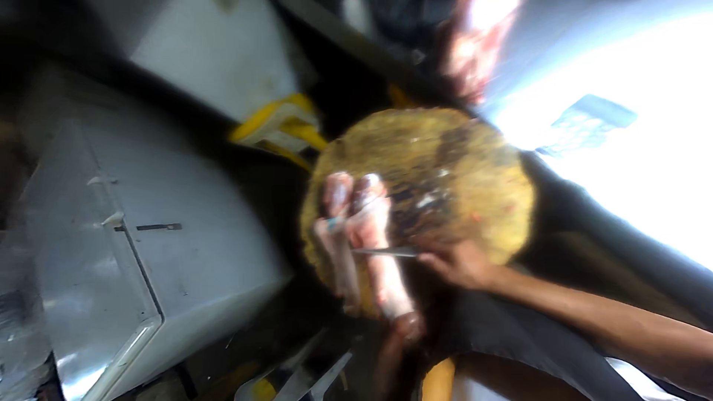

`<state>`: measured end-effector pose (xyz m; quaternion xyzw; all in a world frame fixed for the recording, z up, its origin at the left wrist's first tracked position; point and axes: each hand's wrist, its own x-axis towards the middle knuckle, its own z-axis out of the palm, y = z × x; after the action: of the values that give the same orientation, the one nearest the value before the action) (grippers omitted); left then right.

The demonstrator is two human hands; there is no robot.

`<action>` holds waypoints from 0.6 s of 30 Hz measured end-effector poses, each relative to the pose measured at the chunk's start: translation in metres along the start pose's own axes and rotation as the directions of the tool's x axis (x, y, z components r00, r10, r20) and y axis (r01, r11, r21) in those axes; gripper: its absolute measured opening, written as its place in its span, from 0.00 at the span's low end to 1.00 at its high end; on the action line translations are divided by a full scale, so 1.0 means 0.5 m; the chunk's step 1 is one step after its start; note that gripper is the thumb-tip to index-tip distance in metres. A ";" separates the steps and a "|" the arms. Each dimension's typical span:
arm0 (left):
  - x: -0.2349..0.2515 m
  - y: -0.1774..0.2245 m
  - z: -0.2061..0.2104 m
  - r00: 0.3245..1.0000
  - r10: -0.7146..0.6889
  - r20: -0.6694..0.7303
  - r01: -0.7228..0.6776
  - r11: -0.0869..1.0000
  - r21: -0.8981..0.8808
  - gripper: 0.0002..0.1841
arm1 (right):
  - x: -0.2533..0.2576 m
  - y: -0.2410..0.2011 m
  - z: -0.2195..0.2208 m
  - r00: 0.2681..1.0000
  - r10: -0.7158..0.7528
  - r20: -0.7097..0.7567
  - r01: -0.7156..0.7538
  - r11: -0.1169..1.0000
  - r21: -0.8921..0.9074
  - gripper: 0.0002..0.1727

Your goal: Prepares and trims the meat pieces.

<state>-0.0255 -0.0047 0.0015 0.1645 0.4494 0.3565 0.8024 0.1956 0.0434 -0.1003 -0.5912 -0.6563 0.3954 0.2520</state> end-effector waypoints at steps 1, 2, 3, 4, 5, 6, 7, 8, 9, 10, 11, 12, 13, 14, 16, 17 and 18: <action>0.002 0.000 0.002 1.000 -0.004 0.031 0.006 0.999 -0.039 0.16 | 0.005 0.003 0.009 1.000 0.000 -0.017 0.000 1.000 -0.012 0.35; 0.005 -0.001 0.002 0.998 -0.008 0.061 0.012 0.997 -0.072 0.15 | 0.017 0.008 0.015 0.999 0.050 -0.009 -0.050 0.999 -0.022 0.36; 0.007 -0.002 0.002 0.995 -0.011 0.095 0.021 0.993 -0.112 0.14 | 0.035 0.013 0.016 0.991 0.134 0.020 -0.134 0.991 -0.021 0.36; 0.010 -0.004 0.001 0.994 -0.007 0.113 0.023 0.990 -0.140 0.14 | 0.057 0.021 0.015 0.973 0.226 0.046 -0.226 0.974 -0.012 0.36; 0.012 -0.005 0.002 0.993 0.000 0.121 0.020 0.987 -0.158 0.14 | 0.079 0.028 0.016 0.949 0.310 0.063 -0.310 0.951 0.001 0.37; 0.012 -0.007 0.003 0.993 0.002 0.115 0.017 0.986 -0.168 0.15 | 0.097 0.035 0.015 0.925 0.372 0.072 -0.374 0.927 0.008 0.36; 0.012 -0.008 0.005 0.995 0.005 0.100 0.011 0.987 -0.162 0.15 | 0.108 0.038 0.014 0.911 0.405 0.076 -0.407 0.913 0.018 0.36; 0.012 -0.007 0.007 0.997 0.012 0.072 -0.002 0.991 -0.131 0.16 | 0.111 0.036 0.010 0.910 0.407 0.076 -0.410 0.912 0.025 0.36; 0.010 -0.005 0.011 1.000 0.022 0.019 -0.021 0.998 -0.063 0.16 | 0.104 0.031 0.006 0.922 0.380 0.077 -0.383 0.923 0.031 0.36; 0.008 -0.003 0.013 0.998 0.042 -0.048 -0.039 0.998 0.051 0.16 | 0.090 0.023 0.000 0.941 0.328 0.077 -0.331 0.943 0.030 0.36; 0.006 0.001 0.013 0.991 0.065 -0.113 -0.043 0.980 0.193 0.16 | 0.074 0.016 -0.007 0.959 0.272 0.081 -0.274 0.961 0.018 0.36; 0.002 0.007 0.017 0.982 0.083 -0.169 -0.021 0.939 0.342 0.18 | 0.060 0.012 -0.016 0.968 0.235 0.091 -0.236 0.972 -0.004 0.36; -0.004 0.012 0.024 0.970 0.098 -0.221 0.013 0.893 0.450 0.21 | 0.053 0.016 -0.023 0.969 0.231 0.090 -0.230 0.973 -0.025 0.36; -0.006 0.016 0.033 0.958 0.104 -0.266 0.057 0.843 0.534 0.24 | 0.051 0.028 -0.028 0.966 0.249 0.069 -0.247 0.968 -0.039 0.36; -0.005 0.022 0.047 0.946 0.098 -0.309 0.128 0.762 0.635 0.28 | 0.053 0.065 -0.039 0.959 0.283 0.012 -0.282 0.957 -0.069 0.36; -0.004 0.024 0.049 0.947 0.093 -0.308 0.145 0.730 0.668 0.29 | 0.047 0.074 -0.052 0.965 0.262 -0.001 -0.261 0.962 -0.085 0.36; -0.002 0.024 0.048 0.948 0.090 -0.305 0.155 0.706 0.691 0.30 | 0.034 0.073 -0.067 0.979 0.202 -0.005 -0.202 0.974 -0.103 0.36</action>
<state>-0.0106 0.0043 0.0221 0.3916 0.6769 0.1642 0.6013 0.2402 0.0669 -0.1138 -0.6661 -0.6128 0.3861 0.1781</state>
